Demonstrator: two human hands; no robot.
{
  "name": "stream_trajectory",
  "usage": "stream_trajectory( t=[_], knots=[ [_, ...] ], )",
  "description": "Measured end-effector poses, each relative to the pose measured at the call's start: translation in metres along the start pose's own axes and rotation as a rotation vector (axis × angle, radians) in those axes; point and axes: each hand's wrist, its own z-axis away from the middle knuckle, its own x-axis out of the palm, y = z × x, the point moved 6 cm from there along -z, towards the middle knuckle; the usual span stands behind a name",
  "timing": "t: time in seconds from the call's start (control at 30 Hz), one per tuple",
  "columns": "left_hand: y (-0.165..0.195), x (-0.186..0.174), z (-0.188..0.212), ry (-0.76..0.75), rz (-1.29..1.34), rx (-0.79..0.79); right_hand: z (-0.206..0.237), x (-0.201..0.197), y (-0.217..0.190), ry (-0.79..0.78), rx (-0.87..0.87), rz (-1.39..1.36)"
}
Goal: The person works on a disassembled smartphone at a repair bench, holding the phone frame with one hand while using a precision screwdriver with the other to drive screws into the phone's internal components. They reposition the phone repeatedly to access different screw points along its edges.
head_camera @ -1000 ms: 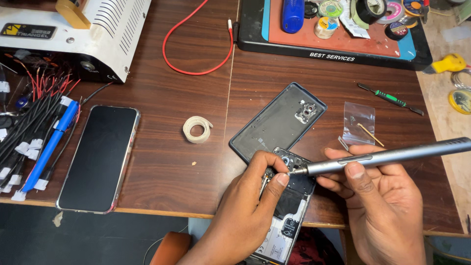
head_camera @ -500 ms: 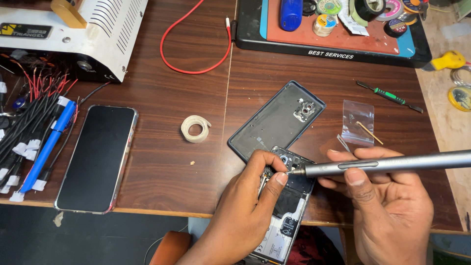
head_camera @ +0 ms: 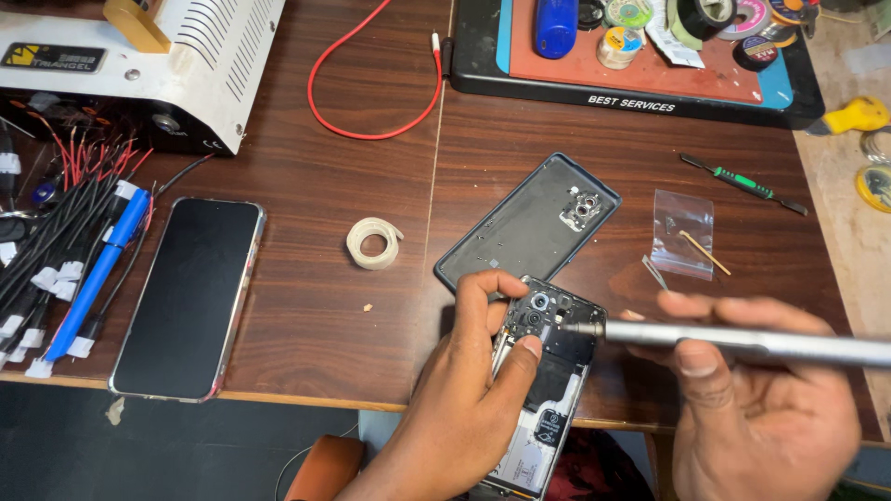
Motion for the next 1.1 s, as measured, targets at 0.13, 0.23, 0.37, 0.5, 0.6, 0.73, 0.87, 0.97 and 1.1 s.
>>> stream_trajectory(
  t=[0.13, 0.23, 0.37, 0.5, 0.6, 0.73, 0.87, 0.97, 1.1],
  knots=[
    [0.015, 0.0, 0.001, 0.005, 0.025, 0.249, 0.019, 0.011, -0.008, 0.002, -0.05, 0.176],
    [0.01, 0.0, 0.001, -0.005, 0.053, 0.116, 0.024, 0.013, -0.006, 0.005, -0.019, 0.254],
    [0.013, -0.001, 0.002, 0.002, 0.019, 0.107, 0.017, 0.013, 0.003, -0.053, -0.014, 0.204],
    [0.014, -0.001, 0.002, -0.005, 0.003, 0.104, 0.014, 0.007, 0.01, -0.064, 0.019, 0.194],
    [0.02, -0.001, 0.003, -0.015, 0.037, 0.212, 0.016, 0.006, 0.012, -0.064, 0.014, 0.18],
    [0.017, -0.001, 0.002, -0.032, 0.016, 0.117, 0.016, 0.007, 0.014, -0.056, 0.016, 0.165],
    [0.017, -0.002, 0.002, -0.036, 0.005, 0.054, 0.014, 0.007, 0.015, -0.055, 0.029, 0.225],
    [0.017, -0.002, 0.002, -0.034, 0.008, 0.033, 0.015, 0.007, 0.014, -0.061, 0.016, 0.22],
    [0.019, -0.001, 0.002, -0.026, 0.048, 0.065, 0.016, 0.006, 0.015, -0.065, 0.02, 0.171]
  ],
)
